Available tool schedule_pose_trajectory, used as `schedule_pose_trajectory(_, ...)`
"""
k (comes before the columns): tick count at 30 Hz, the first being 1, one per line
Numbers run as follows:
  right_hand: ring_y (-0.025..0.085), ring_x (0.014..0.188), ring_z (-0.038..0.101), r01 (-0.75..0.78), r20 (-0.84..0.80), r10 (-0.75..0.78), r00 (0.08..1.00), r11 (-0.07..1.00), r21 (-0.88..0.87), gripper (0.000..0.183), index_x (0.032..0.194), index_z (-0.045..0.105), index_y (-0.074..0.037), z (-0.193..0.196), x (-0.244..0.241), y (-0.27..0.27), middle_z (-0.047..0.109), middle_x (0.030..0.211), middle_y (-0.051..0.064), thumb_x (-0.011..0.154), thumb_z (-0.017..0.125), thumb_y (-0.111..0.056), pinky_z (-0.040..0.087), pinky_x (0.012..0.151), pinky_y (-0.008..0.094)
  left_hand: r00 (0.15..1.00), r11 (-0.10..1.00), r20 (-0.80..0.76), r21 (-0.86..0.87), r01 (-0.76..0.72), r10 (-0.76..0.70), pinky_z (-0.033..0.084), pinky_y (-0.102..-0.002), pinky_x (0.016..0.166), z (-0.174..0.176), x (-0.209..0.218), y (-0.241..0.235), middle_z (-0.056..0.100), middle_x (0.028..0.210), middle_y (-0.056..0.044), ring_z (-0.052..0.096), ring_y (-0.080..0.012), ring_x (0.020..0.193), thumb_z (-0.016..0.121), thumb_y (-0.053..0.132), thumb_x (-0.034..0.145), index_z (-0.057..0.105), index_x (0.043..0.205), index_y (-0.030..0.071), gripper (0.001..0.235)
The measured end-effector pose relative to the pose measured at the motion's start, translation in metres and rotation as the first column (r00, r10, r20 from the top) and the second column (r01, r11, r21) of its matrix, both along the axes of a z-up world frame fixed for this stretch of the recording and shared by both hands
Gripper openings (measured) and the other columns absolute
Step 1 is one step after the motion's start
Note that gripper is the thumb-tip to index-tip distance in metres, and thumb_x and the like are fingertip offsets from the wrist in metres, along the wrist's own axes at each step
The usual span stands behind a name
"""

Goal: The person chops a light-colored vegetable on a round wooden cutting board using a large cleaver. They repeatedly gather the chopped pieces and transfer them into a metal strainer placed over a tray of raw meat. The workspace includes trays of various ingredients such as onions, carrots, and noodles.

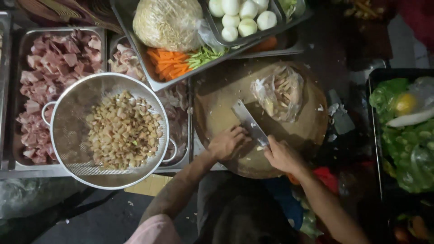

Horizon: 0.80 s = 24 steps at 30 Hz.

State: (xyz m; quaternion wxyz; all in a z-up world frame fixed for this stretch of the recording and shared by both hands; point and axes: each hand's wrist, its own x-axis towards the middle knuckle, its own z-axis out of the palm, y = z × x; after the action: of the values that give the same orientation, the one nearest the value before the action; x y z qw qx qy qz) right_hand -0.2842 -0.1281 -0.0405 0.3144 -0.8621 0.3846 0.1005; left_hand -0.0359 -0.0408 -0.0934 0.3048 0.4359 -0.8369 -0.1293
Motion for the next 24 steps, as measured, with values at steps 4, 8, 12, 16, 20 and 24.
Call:
schedule_pose_trajectory(4,0.045,0.081,0.076,0.087,-0.101,-0.096,0.99,0.991,-0.099,0.043,0.125,0.054,-0.007,-0.044,0.004,0.028,0.073,0.081,0.027,0.097,0.052,-0.039,0.06,0.066,0.055,0.993,0.993,-0.045,0.036,-0.11,0.111,0.044,-0.044,0.104,-0.031,-0.006,0.003,0.056,0.108,-0.012,0.055,-0.0339,0.107,0.046,0.036,0.1,0.059,0.103,0.006,0.032)
schedule_pose_trajectory(8,0.04,0.069,0.076,-0.006,-0.076,-0.011,0.997,0.975,-0.224,0.033,0.111,0.06,-0.006,-0.017,0.012,0.015,0.071,0.067,0.022,0.092,0.059,-0.033,0.058,0.055,0.048,0.993,0.991,0.001,0.069,-0.117,0.117,0.042,-0.046,0.106,-0.043,-0.01,0.006,0.056,0.112,-0.015,0.055,-0.0352,0.111,0.04,0.036,0.103,0.059,0.108,0.003,0.038)
schedule_pose_trajectory(12,0.029,0.052,0.073,0.057,0.02,-0.06,0.998,0.992,0.112,0.042,0.121,0.054,0.005,-0.022,0.005,0.002,0.071,0.065,0.022,0.096,0.051,-0.029,0.056,0.046,0.041,0.99,0.983,0.027,0.124,-0.139,0.136,0.046,-0.045,0.104,-0.046,-0.011,0.001,0.056,0.114,-0.014,0.055,-0.0367,0.111,0.056,0.033,0.098,0.061,0.112,0.005,0.031)
schedule_pose_trajectory(16,0.043,0.073,0.076,0.113,-0.004,-0.115,0.993,0.978,-0.174,0.04,0.119,0.058,0.001,-0.044,0.018,0.043,0.071,0.073,0.029,0.09,0.06,-0.028,0.059,0.056,0.05,0.985,0.982,0.071,0.093,-0.164,0.158,0.047,-0.041,0.102,-0.035,-0.005,-0.001,0.058,0.113,-0.011,0.056,-0.0332,0.109,0.063,0.033,0.092,0.062,0.108,0.006,0.031)
schedule_pose_trajectory(20,0.044,0.081,0.076,0.1,0.019,-0.099,0.995,0.994,-0.044,0.043,0.124,0.056,0.001,-0.036,0.011,0.007,0.073,0.08,0.029,0.09,0.059,-0.025,0.058,0.06,0.055,0.991,0.994,-0.073,0.018,-0.109,0.11,0.047,-0.043,0.1,-0.024,-0.01,-0.002,0.058,0.101,-0.015,0.057,-0.0364,0.102,0.058,0.031,0.095,0.062,0.1,0.003,0.029)
schedule_pose_trajectory(24,0.042,0.089,0.077,0.161,-0.119,-0.159,0.98,0.987,0.009,0.046,0.124,0.057,-0.004,-0.012,0.025,0.04,0.077,0.089,0.025,0.088,0.061,-0.032,0.061,0.071,0.056,0.983,0.991,-0.122,0.021,-0.133,0.135,0.049,-0.04,0.096,-0.031,-0.004,0.001,0.059,0.101,-0.014,0.058,-0.0346,0.1,0.055,0.036,0.1,0.063,0.101,0.004,0.032)
